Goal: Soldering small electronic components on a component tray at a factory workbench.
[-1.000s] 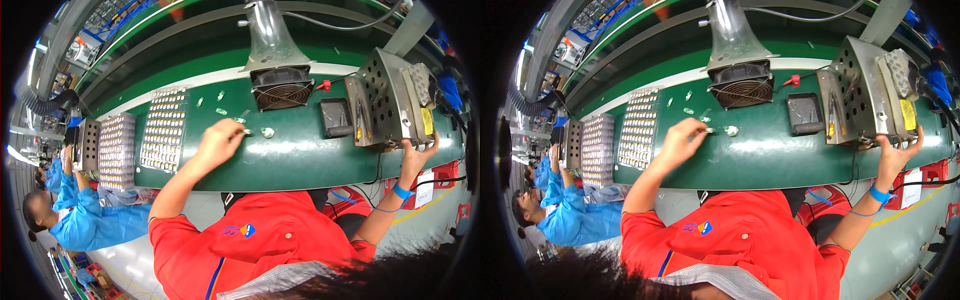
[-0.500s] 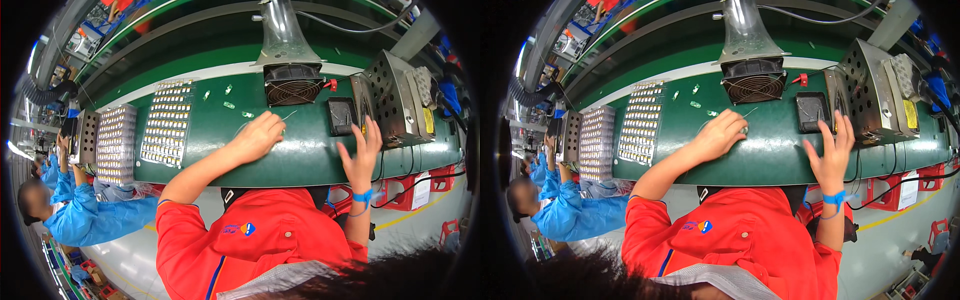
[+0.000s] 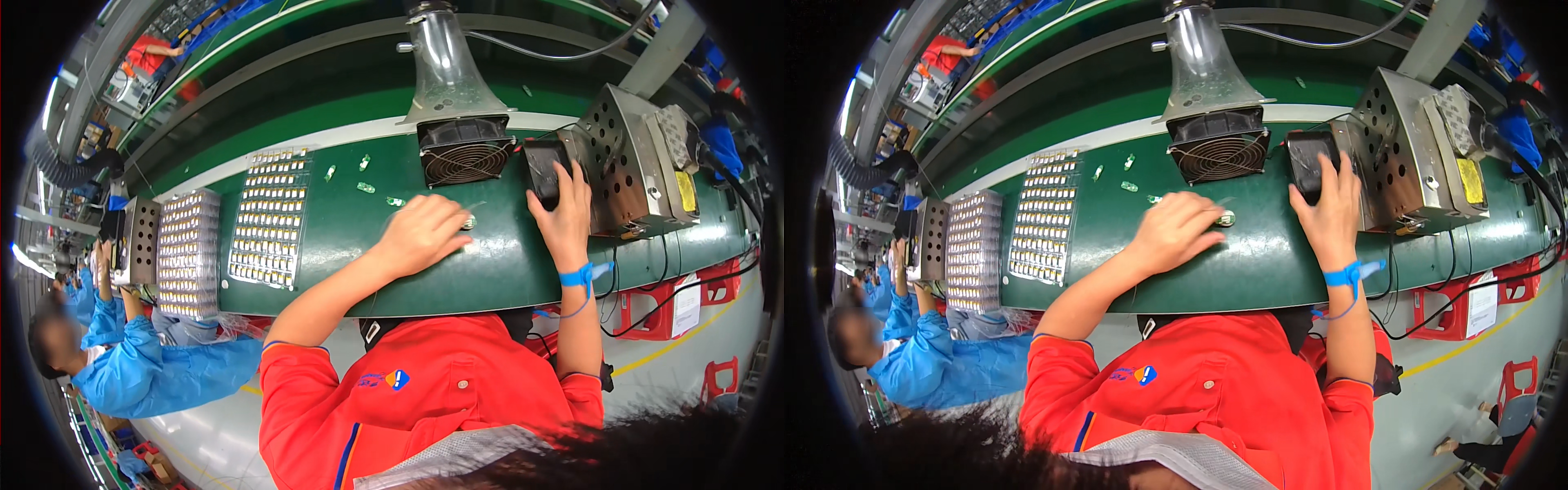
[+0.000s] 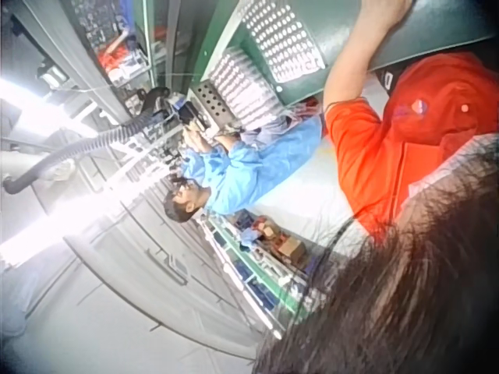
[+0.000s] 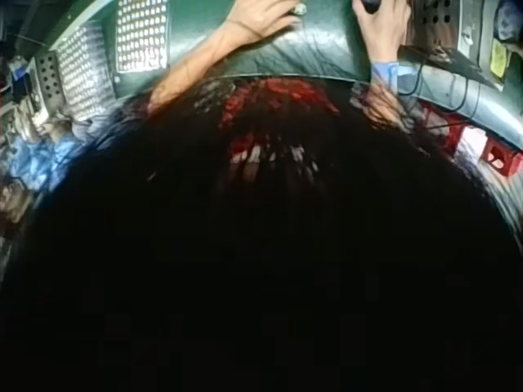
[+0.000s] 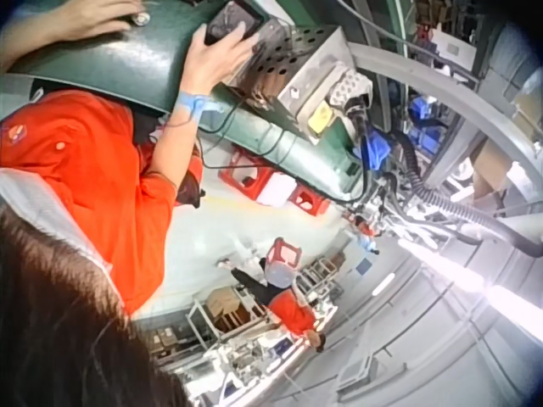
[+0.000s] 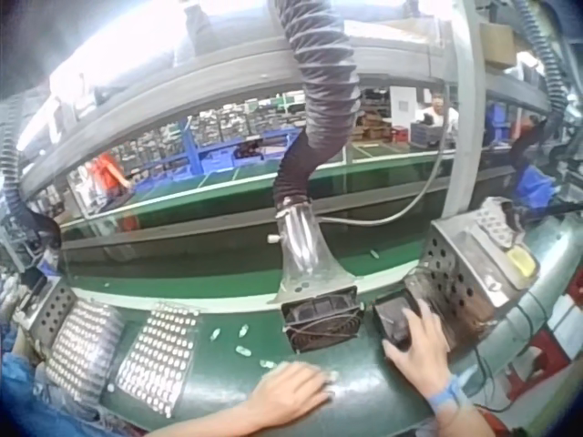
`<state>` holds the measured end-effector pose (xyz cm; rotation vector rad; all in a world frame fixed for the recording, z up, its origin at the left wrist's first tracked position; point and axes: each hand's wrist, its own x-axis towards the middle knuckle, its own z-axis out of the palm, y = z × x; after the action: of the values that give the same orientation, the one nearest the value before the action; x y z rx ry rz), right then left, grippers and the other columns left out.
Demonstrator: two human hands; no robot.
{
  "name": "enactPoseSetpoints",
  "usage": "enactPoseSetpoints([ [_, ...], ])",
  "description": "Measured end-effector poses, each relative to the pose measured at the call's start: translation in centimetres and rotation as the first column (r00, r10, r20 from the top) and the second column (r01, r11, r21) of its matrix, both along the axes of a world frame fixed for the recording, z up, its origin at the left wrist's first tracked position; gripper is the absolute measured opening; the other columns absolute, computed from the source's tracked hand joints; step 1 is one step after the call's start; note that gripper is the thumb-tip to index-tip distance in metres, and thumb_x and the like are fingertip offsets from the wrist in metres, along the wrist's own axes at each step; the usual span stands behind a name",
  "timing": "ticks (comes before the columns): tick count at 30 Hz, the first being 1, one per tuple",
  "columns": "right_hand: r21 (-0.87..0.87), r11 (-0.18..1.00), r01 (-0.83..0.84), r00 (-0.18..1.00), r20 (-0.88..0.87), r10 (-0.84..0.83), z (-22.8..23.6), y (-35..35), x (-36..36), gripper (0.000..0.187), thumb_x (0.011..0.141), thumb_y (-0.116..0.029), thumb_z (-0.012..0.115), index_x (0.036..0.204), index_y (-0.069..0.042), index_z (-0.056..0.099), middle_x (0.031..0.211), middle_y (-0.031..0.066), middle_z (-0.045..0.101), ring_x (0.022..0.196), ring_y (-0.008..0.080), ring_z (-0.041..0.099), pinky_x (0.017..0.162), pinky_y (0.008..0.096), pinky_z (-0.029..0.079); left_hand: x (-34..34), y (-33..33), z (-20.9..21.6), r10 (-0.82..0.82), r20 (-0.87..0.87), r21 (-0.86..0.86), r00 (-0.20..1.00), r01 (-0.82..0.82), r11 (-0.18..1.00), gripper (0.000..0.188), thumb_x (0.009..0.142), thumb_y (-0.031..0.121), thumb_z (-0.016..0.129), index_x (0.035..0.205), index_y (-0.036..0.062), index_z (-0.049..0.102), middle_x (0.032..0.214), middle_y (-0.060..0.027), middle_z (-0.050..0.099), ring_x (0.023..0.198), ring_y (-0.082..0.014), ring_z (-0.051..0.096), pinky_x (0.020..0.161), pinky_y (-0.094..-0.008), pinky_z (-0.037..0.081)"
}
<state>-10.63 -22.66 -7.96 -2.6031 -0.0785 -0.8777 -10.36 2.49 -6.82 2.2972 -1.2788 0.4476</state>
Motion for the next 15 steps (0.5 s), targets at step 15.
enactPoseSetpoints([
  [15,0.276,0.942,0.192,0.830,0.466,-0.306,2.5,-9.6,-11.4,0.021,0.083,0.011,0.047,0.100,0.003,0.057,0.109,0.0176,0.059,0.101,0.0272,0.058,0.086,0.0329,0.046,4.7,1.3,-1.0,0.307,-0.489,-0.216,0.817,-0.454,0.864,0.041,0.071,0.016,0.076,0.100,-0.0042,0.055,0.094,-0.0121,0.057,0.085,-0.0230,0.054,0.078,-0.0307,0.043],
])
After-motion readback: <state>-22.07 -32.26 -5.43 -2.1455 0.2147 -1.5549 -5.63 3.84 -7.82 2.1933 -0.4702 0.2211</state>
